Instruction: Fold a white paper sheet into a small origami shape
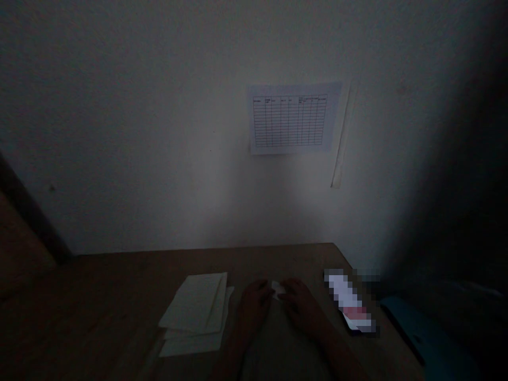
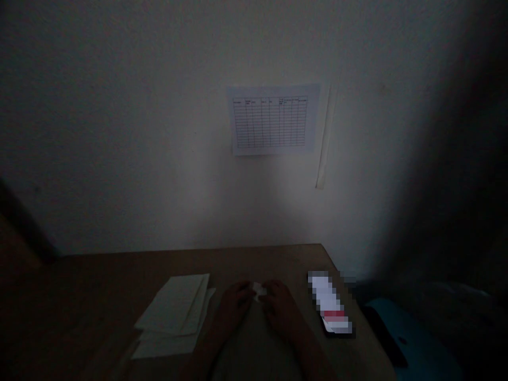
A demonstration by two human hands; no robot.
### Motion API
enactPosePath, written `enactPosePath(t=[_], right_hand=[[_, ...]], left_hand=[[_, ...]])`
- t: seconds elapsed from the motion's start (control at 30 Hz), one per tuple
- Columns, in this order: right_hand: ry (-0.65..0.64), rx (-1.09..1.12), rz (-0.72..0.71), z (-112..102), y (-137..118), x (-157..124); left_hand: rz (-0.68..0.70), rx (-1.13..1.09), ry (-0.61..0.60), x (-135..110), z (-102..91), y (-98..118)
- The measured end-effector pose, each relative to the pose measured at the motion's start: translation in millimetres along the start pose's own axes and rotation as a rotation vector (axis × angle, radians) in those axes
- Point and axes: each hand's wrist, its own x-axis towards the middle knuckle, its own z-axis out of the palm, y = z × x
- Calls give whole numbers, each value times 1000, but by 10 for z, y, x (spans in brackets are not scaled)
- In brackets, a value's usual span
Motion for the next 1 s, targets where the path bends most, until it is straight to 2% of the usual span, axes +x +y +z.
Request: enactPosePath(t=[0.23,0.53,1.0], right_hand=[[-5,66,-82,-14,24,27],[-30,-30,29,24,19,60],[-38,-90,52,-28,-58,70]], left_hand=[[21,25,7,-4,21,-1],[44,23,37,-20,27,-8],[34,-11,16,0,20,-14]])
